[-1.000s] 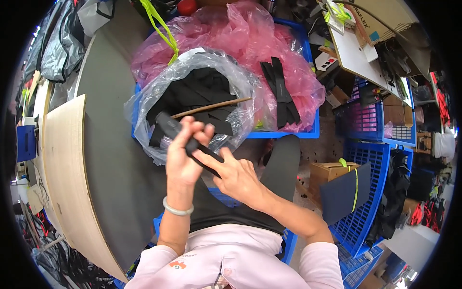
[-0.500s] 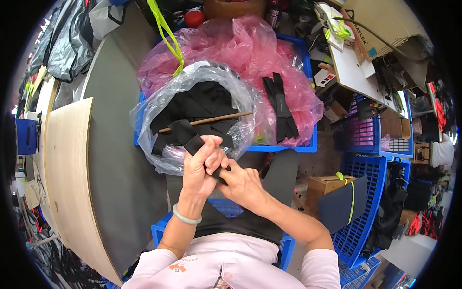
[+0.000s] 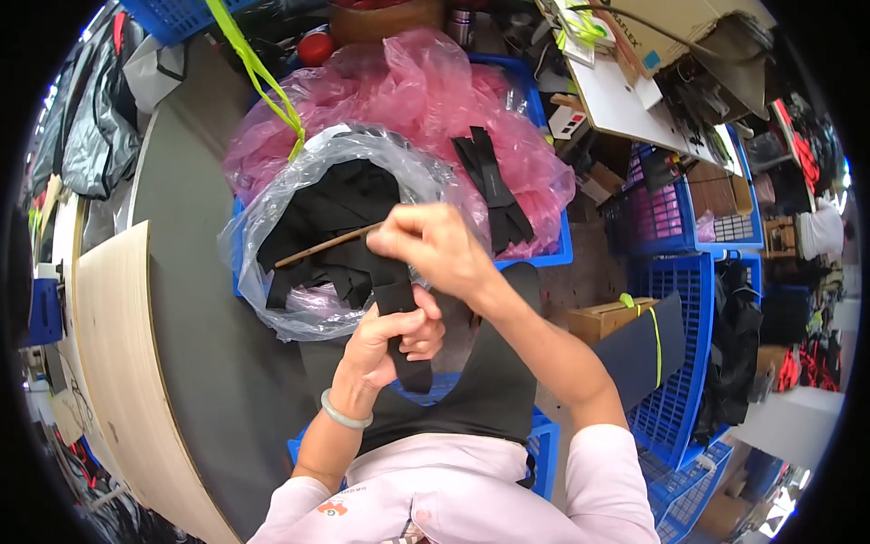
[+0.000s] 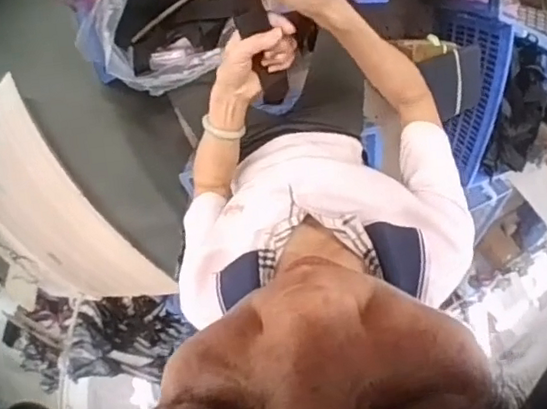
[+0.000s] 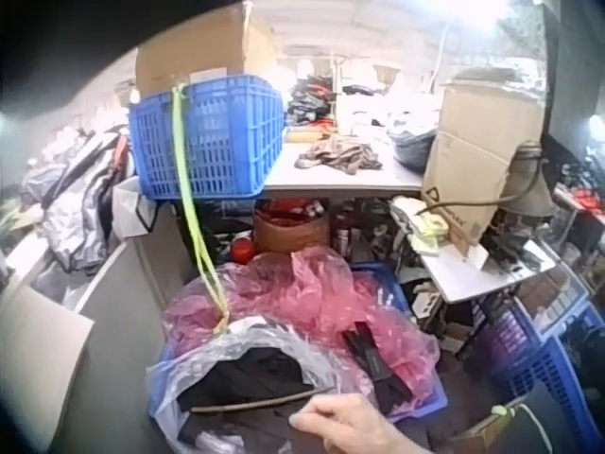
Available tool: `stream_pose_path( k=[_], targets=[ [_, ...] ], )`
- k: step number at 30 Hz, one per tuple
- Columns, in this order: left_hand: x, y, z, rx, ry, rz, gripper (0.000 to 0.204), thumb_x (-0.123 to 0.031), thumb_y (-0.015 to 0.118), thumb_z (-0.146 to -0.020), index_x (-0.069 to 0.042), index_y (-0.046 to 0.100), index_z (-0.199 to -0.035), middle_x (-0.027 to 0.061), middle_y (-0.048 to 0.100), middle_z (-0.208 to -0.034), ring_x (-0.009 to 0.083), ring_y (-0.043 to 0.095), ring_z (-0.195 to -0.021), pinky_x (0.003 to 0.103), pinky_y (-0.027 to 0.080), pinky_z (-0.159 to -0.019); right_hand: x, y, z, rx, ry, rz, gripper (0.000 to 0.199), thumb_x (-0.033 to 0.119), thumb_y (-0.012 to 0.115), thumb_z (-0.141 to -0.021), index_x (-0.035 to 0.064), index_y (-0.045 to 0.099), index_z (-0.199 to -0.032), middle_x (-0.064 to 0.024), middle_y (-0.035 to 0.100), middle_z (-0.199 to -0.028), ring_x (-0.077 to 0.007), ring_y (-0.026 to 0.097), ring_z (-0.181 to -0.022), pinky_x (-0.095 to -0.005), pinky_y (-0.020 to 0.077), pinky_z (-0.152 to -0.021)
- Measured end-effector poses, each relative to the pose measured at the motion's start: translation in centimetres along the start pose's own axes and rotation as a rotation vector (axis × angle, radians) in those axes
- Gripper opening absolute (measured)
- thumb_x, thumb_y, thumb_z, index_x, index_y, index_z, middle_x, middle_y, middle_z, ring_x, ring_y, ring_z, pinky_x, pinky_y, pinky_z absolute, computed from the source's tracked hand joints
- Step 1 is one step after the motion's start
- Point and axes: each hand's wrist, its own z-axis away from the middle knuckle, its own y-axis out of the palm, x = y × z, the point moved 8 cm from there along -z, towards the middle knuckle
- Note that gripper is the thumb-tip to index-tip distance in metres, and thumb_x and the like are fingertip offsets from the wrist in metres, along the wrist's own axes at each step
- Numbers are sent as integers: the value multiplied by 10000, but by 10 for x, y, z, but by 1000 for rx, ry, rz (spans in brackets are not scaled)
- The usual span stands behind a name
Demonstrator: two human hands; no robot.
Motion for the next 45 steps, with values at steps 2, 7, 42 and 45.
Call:
stream_pose_path(
  k=[2, 7, 42, 45],
  targets=[
    [15, 1, -5, 29, -38, 163, 178, -125, 544, -866, 30, 558, -952, 8, 385, -582, 78, 342, -505, 211, 285, -446, -19, -23, -15, -82, 16, -88, 171, 153, 631, -829, -6, 625, -766, 21, 579, -682, -36, 493, -640, -214, 399, -581],
    [26, -10, -14, 82, -78, 360, 252, -193, 460, -932, 36, 553, -981, 26, 433, -629, 100, 367, -503, 238, 332, -465, -63, -29, -31, -221, 96, -351, 178, 182, 638, -836, 4, 643, -824, 1, 591, -722, -46, 504, -660, -205, 400, -612],
    [-113, -222, -55, -851, 440, -218, 338, -66, 547, -865, 63, 467, -1166, 180, 597, -980, 241, 622, -794, 320, 521, -712, -232, 26, -186, -694, 276, 199, 318, 259, 698, -700, -45, 638, -770, -142, 630, -641, -226, 616, -590, -356, 458, -587],
    [-106, -233, -25, -890, 466, -165, 319, -104, 563, -873, 54, 496, -1141, 171, 603, -971, 238, 622, -811, 320, 519, -719, -236, 30, -171, -585, 446, 77, 282, 247, 706, -712, -26, 640, -741, -51, 598, -598, -164, 570, -562, -312, 432, -499]
  ],
)
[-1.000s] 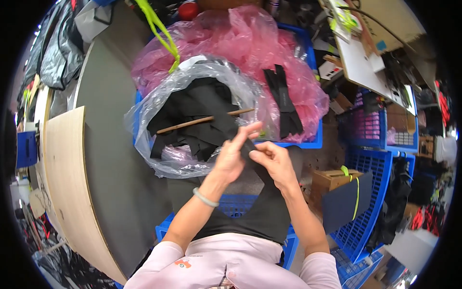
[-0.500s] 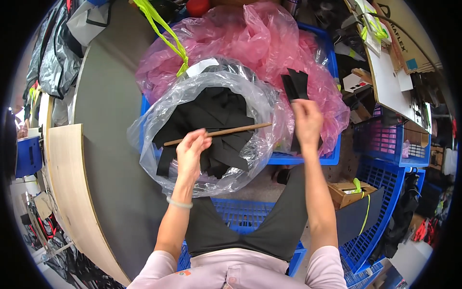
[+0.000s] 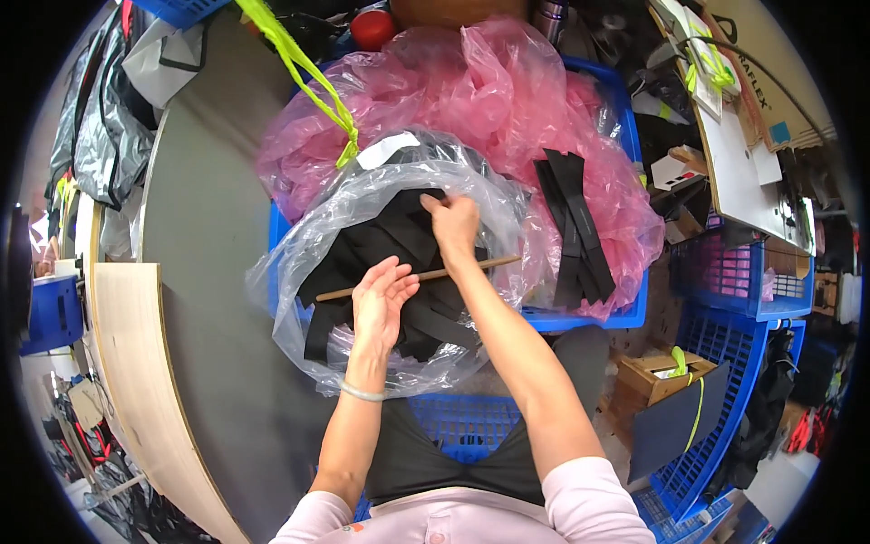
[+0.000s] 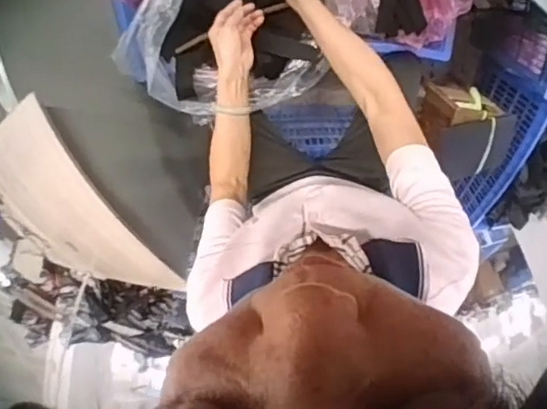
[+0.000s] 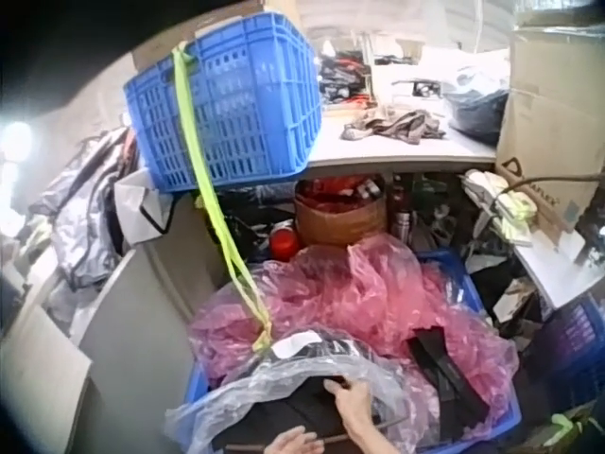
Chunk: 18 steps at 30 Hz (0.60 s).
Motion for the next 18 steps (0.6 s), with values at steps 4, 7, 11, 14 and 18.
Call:
stream_pose_path(
  k=[4, 7, 11, 14, 18],
  targets=[
    [13, 6, 6, 24, -16, 13, 286, -111, 571, -871, 38, 536, -1112, 154, 607, -988, 225, 623, -834, 313, 513, -743, 2, -31, 19, 93, -292, 56, 270, 169, 659, -711, -50, 623, -865, -221, 610, -926, -363, 603, -832, -422, 479, -736],
    [-12, 43, -2, 133, 596, -861, 294, -60, 575, -824, 27, 564, -1104, 117, 608, -1051, 249, 596, -961, 336, 474, -826, 19, -21, 23, 15, -709, 356, 351, 127, 638, -706, -50, 570, -1001, -270, 519, -1119, -400, 552, -955, -449, 457, -808],
    [-17, 98, -13, 263, 1097, -1766, 489, -161, 633, -761, 6, 494, -1199, 141, 462, -1283, 323, 376, -1238, 469, 272, -1028, 17, -3, -13, 229, -423, 641, 585, 200, 667, -695, -12, 467, -1201, -281, 473, -1205, -434, 521, -1017, -467, 442, -854],
    [-34, 67, -85, 119, 652, -1896, 625, -332, 663, -744, -18, 467, -1247, 195, 418, -1325, 345, 337, -1271, 508, 199, -1059, 18, -4, -28, 202, -410, 593, 849, 344, 704, -670, 88, 303, -1372, -259, 462, -1251, -425, 495, -1086, -453, 428, -905],
    [-87, 21, -116, 161, 774, -1745, 712, -366, 730, -680, 5, 462, -1226, 243, 480, -1228, 414, 435, -1141, 452, 356, -964, 50, 26, -9, -43, -650, 981, 762, 315, 743, -626, 84, 440, -1286, -208, 535, -1192, -354, 510, -1101, -441, 397, -951]
  ],
)
